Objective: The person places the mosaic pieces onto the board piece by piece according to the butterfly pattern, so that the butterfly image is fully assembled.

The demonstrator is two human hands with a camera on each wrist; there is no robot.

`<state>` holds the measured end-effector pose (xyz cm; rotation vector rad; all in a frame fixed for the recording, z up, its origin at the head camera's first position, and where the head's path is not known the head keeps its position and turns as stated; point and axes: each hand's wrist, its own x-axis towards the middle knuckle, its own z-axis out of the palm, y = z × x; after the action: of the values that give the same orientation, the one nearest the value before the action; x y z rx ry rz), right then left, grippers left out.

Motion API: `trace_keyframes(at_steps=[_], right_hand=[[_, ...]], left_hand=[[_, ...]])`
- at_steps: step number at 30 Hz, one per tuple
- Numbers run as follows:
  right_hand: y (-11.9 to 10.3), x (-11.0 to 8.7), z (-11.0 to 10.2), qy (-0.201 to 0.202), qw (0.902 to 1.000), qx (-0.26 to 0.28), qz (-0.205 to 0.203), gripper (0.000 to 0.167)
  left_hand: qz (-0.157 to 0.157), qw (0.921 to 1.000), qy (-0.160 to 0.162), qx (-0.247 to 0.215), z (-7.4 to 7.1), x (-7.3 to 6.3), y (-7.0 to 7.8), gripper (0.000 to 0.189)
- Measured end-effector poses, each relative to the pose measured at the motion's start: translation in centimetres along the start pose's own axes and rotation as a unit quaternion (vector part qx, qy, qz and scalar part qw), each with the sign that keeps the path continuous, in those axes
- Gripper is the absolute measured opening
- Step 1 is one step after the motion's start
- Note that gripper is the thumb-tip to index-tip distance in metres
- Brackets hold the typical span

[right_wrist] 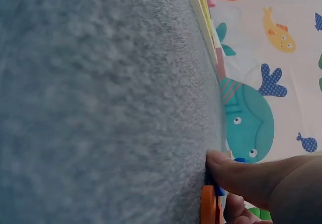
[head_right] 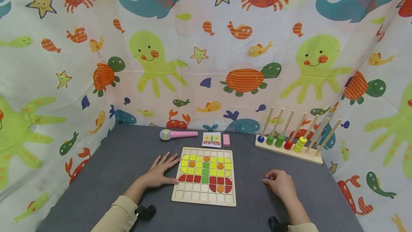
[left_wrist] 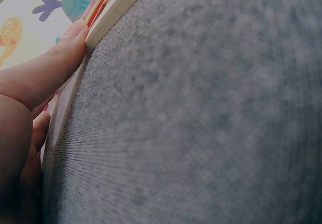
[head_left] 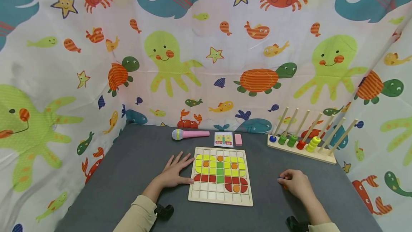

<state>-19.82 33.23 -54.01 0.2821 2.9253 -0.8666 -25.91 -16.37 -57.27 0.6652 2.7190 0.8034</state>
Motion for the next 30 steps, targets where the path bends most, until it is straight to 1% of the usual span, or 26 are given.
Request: trace_keyframes(at_steps=[4,7,10,13,15,17,19,23,25,30], right_hand=[[-0.6,-0.1,0.2,0.002,0.9998,0.011,-0.017,0.021],[-1.6,-0.4,0.5,0.01,0.999,0.018,-0.039,0.024],[-3.4,-0.8,0.9,0.016,0.9982,0.029,-0.051,0.027],[-5.6,-1.2,1.5,0.011,0.9972,0.054,-0.051,0.024],[-7.0,-1.6,2.0,0.002,0.9962,0.07,-0.052,0.02],[-8.3,-1.9,2.6,-0.008,0.9942,0.088,-0.061,0.015],[-9.5,-2.2,3.2,-0.021,0.9915,0.104,-0.075,0.011],[-11.4,-2.8,4.5,-0.051,0.9844,0.129,-0.109,0.009],[-12.3,-3.0,5.3,-0.063,0.9819,0.127,-0.125,0.009],[-14.2,-3.1,7.4,-0.087,0.9787,0.095,-0.16,0.01]], left_hand=[[0.006,1.0,0.001,0.001,0.0,0.0,-0.1,0.099],[0.008,1.0,0.001,0.002,0.0,-0.1,-0.1,0.099],[0.005,1.0,0.001,0.003,0.1,-0.1,-0.1,0.1],[0.003,1.0,0.002,0.003,0.2,-0.1,-0.1,0.1],[0.004,1.0,0.002,0.002,0.2,-0.1,-0.1,0.1],[0.006,1.0,0.0,0.0,0.3,0.0,-0.1,0.099],[0.008,1.0,-0.002,-0.003,0.3,0.0,-0.1,0.098],[0.009,0.9999,-0.004,-0.004,0.3,0.1,-0.1,0.099],[0.009,0.9999,-0.001,-0.005,0.2,0.1,-0.2,0.099],[0.008,1.0,0.003,-0.004,0.1,0.2,-0.4,0.099]])
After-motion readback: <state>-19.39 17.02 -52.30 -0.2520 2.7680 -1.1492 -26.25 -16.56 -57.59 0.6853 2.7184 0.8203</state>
